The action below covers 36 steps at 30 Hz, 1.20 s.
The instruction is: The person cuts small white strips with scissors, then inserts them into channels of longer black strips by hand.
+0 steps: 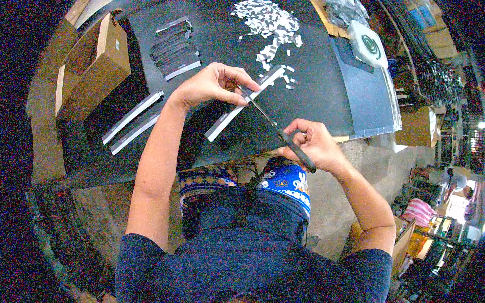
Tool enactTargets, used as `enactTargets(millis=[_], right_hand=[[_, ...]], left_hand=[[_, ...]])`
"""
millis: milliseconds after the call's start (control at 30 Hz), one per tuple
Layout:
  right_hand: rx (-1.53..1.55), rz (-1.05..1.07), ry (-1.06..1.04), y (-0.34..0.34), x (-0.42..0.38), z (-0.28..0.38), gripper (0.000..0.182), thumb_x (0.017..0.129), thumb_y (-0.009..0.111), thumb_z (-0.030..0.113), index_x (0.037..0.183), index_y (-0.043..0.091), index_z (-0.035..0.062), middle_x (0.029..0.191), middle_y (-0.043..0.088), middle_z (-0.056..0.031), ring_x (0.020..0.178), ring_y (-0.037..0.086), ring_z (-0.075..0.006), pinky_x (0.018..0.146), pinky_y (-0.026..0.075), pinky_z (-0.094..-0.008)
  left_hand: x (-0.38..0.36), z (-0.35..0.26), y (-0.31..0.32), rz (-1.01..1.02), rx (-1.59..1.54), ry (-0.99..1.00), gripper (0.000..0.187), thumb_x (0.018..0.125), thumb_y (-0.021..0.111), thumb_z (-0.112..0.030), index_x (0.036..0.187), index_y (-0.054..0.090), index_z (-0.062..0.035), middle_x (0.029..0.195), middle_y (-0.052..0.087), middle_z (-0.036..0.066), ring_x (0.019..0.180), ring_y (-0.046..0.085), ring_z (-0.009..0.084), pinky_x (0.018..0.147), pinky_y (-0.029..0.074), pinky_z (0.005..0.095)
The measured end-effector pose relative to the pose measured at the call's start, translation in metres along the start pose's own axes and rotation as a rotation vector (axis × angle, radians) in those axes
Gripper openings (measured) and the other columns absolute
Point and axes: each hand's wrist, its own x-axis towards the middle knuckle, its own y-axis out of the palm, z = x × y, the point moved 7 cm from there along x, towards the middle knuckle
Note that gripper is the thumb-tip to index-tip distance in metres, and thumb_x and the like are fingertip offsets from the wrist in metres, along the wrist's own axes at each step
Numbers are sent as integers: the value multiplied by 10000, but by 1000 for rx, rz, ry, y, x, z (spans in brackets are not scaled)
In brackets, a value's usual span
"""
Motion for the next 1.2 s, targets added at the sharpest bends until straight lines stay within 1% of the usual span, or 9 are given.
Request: enactTargets(millis=[333,400,500,667,800,900,1000,1100,1200], right_hand=[[-67,55,50,-18,-10,-12,374,737,805,99,993,548,12,609,574,9,474,526,-59,379,377,-217],[-124,9,34,-43,-17,-13,392,714,796,26,1001,531,-5,587,553,-4,435,520,-64,353,376,-218],[-227,-265,-69,-92,-26,-16,465,682,839,85,1056,568,28,613,576,13,491,495,-32,427,369,-188],[-694,-872,-82,-149,-24,-27,562,557,907,263,913,546,19,614,539,-50,593,535,-170,569,452,-326],[-732,-860,-140,-158,-11,-26,527,557,904,251,871,552,17,615,541,-60,579,546,-192,565,456,-324],[-782,-719,-185,-156,-2,-18,465,551,896,165,795,529,16,545,482,-10,523,456,-104,512,391,-267],[-854,-544,-204,-152,7,-6,454,524,891,147,797,557,6,580,528,-39,539,503,-130,528,423,-289],[-942,-303,-159,-140,19,1,428,572,869,244,824,632,-7,665,621,-106,621,616,-232,596,494,-353],[-806,-421,-535,-110,28,36,161,731,719,67,862,688,-21,713,627,-91,652,593,-169,621,479,-299]], left_hand=[[-9,-10,-10,-21,32,-28,398,683,791,-40,1070,698,-43,864,691,36,734,633,77,707,500,213],[-10,-14,-12,-37,54,-24,391,687,793,-48,1067,699,-44,861,690,35,724,626,73,699,499,210],[-9,-11,-10,-6,87,-27,387,691,792,-44,1067,698,-40,851,687,30,715,618,68,689,497,209],[-6,-3,-2,48,63,-51,373,694,783,-9,1056,693,-17,853,683,28,707,615,64,673,496,207],[-13,6,-2,74,75,-139,356,691,790,-9,1036,705,-27,870,667,22,724,591,71,674,475,211],[-25,4,-2,78,133,-160,347,684,803,-31,1020,717,-43,913,649,7,744,557,72,663,446,212],[-40,4,-3,71,128,-205,333,684,803,-37,1006,721,-45,927,647,3,745,547,69,657,441,213],[-56,4,-5,49,142,-233,326,681,803,-35,998,723,-49,927,646,4,747,543,68,653,440,210],[-70,5,-6,25,161,-236,321,679,801,-31,990,726,-54,929,646,6,751,542,72,655,443,209]])
